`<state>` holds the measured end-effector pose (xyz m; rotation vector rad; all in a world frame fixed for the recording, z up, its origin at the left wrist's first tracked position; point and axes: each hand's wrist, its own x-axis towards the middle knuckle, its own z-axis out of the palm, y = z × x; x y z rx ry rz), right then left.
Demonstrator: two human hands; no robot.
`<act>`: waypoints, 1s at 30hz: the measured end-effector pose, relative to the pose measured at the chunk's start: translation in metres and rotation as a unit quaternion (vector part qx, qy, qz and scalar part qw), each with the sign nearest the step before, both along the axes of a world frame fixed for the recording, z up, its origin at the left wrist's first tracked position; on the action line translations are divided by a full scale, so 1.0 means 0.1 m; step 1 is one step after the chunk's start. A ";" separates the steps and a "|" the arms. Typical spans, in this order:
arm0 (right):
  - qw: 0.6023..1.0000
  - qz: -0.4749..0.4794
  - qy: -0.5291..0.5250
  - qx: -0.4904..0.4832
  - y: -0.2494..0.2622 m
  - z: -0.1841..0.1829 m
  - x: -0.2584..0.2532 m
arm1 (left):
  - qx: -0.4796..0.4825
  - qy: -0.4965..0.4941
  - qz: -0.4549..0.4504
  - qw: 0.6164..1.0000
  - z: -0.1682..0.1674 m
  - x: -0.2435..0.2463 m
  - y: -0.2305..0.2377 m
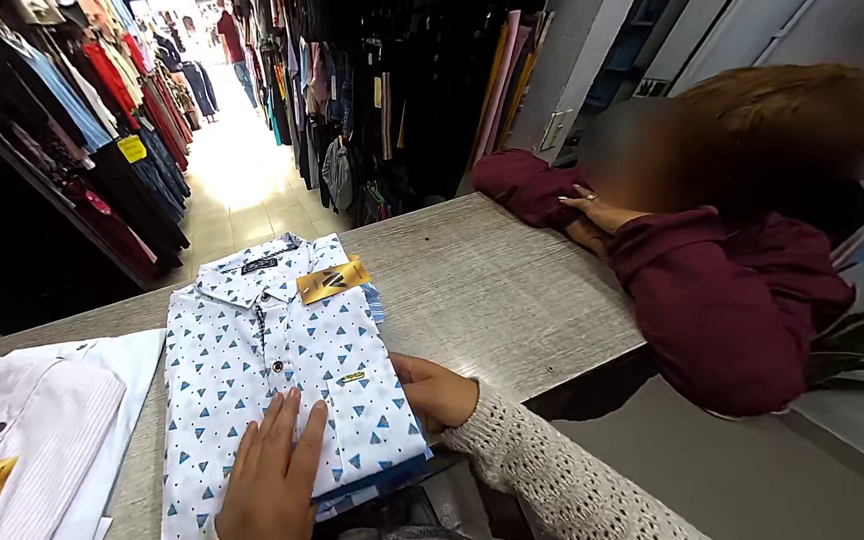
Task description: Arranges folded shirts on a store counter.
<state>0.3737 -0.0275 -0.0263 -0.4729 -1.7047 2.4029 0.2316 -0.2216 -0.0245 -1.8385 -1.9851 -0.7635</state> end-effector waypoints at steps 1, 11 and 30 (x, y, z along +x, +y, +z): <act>1.000 -0.005 0.000 0.003 0.00 0.01 -0.03 | 0.003 0.012 0.009 1.000 0.01 0.00 -0.01; 0.995 -0.070 -0.059 0.038 0.09 0.30 -0.60 | 0.066 0.031 0.043 0.996 0.46 -0.20 -0.12; 0.972 -0.199 0.078 0.098 1.35 0.58 0.02 | 0.079 0.122 0.138 0.980 0.71 -0.66 -0.44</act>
